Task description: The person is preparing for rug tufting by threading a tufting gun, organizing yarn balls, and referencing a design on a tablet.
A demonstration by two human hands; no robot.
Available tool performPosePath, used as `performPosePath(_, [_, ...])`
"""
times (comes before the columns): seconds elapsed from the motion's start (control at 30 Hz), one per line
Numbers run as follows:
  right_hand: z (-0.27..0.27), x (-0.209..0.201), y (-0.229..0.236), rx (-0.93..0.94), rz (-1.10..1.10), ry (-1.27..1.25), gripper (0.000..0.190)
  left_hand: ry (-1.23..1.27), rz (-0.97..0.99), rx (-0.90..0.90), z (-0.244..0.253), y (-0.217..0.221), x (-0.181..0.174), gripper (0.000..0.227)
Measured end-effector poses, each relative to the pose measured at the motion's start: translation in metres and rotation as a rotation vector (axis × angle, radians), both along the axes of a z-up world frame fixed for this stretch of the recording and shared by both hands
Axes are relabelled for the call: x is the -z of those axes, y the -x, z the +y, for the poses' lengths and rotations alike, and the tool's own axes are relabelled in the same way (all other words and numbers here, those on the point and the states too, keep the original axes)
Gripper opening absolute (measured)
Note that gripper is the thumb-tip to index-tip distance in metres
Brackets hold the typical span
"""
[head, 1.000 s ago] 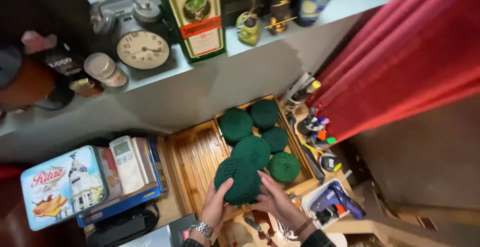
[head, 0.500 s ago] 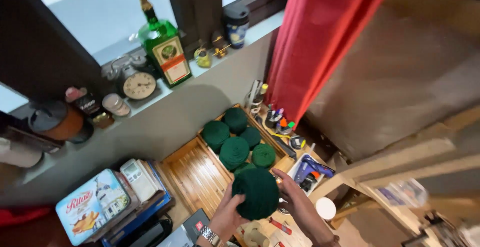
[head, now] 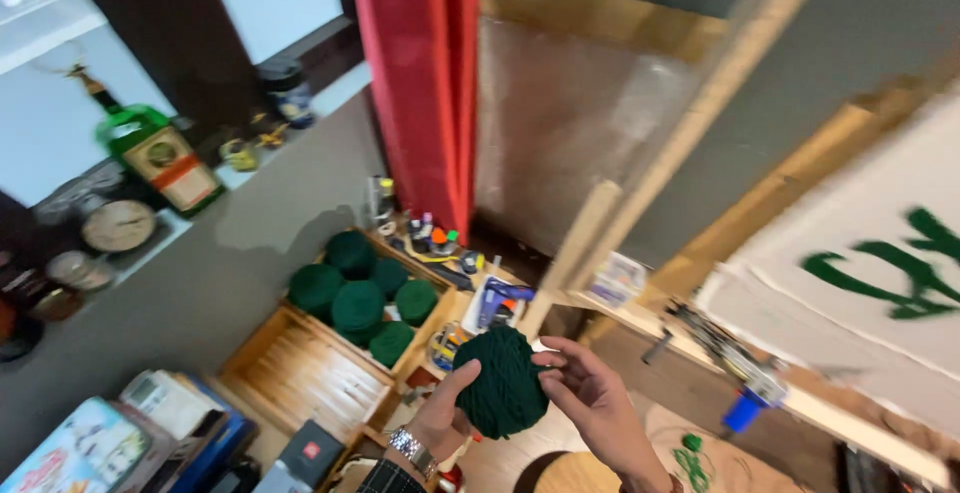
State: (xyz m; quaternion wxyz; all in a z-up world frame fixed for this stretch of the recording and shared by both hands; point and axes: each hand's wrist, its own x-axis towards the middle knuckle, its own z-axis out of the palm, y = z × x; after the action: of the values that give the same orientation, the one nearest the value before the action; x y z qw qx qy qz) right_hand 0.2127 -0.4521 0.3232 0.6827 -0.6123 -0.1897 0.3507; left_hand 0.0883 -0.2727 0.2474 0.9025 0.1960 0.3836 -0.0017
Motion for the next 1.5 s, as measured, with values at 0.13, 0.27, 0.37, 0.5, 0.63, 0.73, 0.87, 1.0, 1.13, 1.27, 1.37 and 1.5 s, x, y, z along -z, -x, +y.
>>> performPosePath(0.13, [-0.072, -0.038, -0.001, 0.167, -0.162, 0.018, 0.044, 0.039, -0.094, 0.097, -0.051, -0.020, -0.038, 0.083])
performPosePath(0.27, [-0.159, -0.073, 0.008, 0.316, -0.315, 0.160, 0.037, 0.051, -0.176, 0.178, -0.115, -0.040, -0.048, 0.085])
performPosePath(0.37, [-0.221, -0.095, 0.026, 0.423, -0.451, 0.243, 0.028, 0.070, -0.147, 0.176, -0.179, -0.048, -0.109, 0.088])
performPosePath(0.5, [-0.291, -0.119, 0.057, 0.488, -0.637, 0.235, 0.012, 0.036, -0.175, 0.262, -0.269, -0.049, -0.159, 0.083])
performPosePath(0.63, [-0.353, -0.142, 0.084, 0.574, -0.733, 0.287, 0.012, 0.034, -0.118, 0.293, -0.352, -0.040, -0.204, 0.082])
performPosePath(0.73, [-0.399, -0.147, 0.096, 0.635, -0.801, 0.359, 0.015, -0.018, -0.086, 0.332, -0.406, -0.036, -0.214, 0.070])
performPosePath(0.87, [-0.446, -0.153, 0.112, 0.787, -0.809, 0.361, 0.012, -0.066, -0.098, 0.396, -0.462, -0.027, -0.231, 0.067])
performPosePath(1.0, [-0.476, -0.164, 0.123, 0.817, -0.800, 0.428, 0.015, -0.147, -0.101, 0.418, -0.497, -0.023, -0.237, 0.059])
performPosePath(1.13, [-0.486, -0.165, 0.128, 0.849, -0.822, 0.460, 0.016, -0.207, -0.116, 0.494, -0.509, -0.023, -0.243, 0.058])
performPosePath(1.27, [-0.484, -0.166, 0.124, 0.864, -0.852, 0.468, 0.013, -0.200, -0.139, 0.502, -0.509, -0.032, -0.248, 0.063])
performPosePath(1.37, [-0.478, -0.166, 0.115, 0.875, -0.854, 0.471, 0.007, -0.205, -0.163, 0.531, -0.502, -0.043, -0.249, 0.066])
performPosePath(1.5, [-0.461, -0.165, 0.103, 0.933, -0.886, 0.459, 0.004, -0.191, -0.168, 0.546, -0.484, -0.062, -0.251, 0.071])
